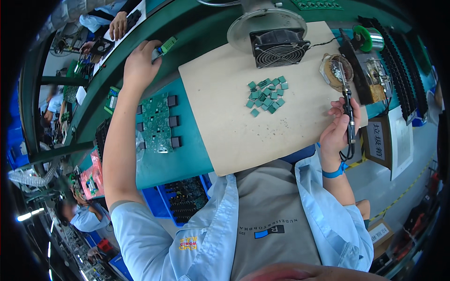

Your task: Soldering components onto green printed circuit boards at a manual assembly station.

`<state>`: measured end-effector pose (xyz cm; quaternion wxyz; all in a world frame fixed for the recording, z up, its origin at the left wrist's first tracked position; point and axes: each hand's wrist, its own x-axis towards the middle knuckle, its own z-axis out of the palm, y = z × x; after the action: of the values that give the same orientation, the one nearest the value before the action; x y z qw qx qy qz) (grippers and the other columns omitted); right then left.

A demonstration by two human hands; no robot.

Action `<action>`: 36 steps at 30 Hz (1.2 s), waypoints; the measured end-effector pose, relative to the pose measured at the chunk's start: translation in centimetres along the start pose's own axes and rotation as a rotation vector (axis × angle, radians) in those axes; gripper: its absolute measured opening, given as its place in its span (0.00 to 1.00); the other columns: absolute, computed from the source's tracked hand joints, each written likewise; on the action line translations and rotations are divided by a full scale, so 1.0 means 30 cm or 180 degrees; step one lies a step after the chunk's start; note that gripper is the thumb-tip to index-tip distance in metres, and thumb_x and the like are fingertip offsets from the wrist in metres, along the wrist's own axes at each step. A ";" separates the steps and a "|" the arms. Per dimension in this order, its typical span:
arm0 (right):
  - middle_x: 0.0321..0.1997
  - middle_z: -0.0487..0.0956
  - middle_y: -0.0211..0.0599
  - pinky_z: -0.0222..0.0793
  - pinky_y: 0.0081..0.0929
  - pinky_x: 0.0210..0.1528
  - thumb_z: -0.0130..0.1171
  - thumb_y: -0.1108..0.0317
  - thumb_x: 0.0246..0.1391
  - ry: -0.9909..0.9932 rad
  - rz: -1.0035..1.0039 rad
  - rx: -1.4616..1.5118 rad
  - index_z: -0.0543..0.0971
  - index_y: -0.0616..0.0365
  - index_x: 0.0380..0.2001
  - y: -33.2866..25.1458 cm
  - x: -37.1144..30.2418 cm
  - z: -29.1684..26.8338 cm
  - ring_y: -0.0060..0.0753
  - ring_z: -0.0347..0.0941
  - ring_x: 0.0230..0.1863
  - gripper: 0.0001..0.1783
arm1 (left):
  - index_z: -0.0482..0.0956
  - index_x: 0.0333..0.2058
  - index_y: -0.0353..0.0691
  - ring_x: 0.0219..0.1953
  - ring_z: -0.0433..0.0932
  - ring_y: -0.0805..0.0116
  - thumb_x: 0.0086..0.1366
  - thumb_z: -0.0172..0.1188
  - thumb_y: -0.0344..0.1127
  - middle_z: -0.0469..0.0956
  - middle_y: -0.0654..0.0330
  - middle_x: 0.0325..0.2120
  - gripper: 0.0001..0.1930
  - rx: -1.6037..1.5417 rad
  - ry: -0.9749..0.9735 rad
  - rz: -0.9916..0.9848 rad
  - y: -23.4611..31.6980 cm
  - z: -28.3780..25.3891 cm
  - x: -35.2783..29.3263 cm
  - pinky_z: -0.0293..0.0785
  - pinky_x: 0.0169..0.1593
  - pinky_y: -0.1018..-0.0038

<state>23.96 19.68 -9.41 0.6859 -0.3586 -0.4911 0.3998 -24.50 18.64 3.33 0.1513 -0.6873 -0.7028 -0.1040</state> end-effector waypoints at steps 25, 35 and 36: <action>0.54 0.77 0.52 0.72 0.27 0.45 0.49 0.65 0.70 -0.0051 -0.0141 -0.0200 0.67 0.64 0.64 -0.010 -0.001 0.002 0.38 0.77 0.48 0.23 | 0.79 0.50 0.35 0.37 0.83 0.52 0.52 0.80 0.43 0.85 0.51 0.37 0.30 -0.0510 -0.0219 -0.0497 -0.164 0.380 0.172 0.77 0.44 0.63; 0.54 0.77 0.52 0.72 0.27 0.45 0.48 0.66 0.70 -0.0070 -0.0138 -0.0233 0.67 0.64 0.64 -0.001 -0.007 -0.007 0.38 0.77 0.48 0.23 | 0.77 0.58 0.36 0.37 0.81 0.55 0.58 0.75 0.40 0.82 0.53 0.37 0.31 -0.0896 -0.0807 -0.0601 -0.130 0.330 0.167 0.77 0.45 0.66; 0.54 0.77 0.52 0.72 0.27 0.45 0.48 0.66 0.70 -0.0072 -0.0149 -0.0243 0.67 0.64 0.64 -0.001 -0.006 -0.007 0.38 0.77 0.48 0.23 | 0.77 0.59 0.36 0.37 0.81 0.55 0.59 0.75 0.39 0.81 0.53 0.37 0.31 -0.0891 -0.0910 -0.0570 -0.129 0.325 0.170 0.76 0.45 0.66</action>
<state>24.13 19.50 -9.51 0.6752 -0.3684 -0.5219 0.3687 -29.10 26.73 -3.70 -0.0567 -0.6442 -0.7541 -0.1150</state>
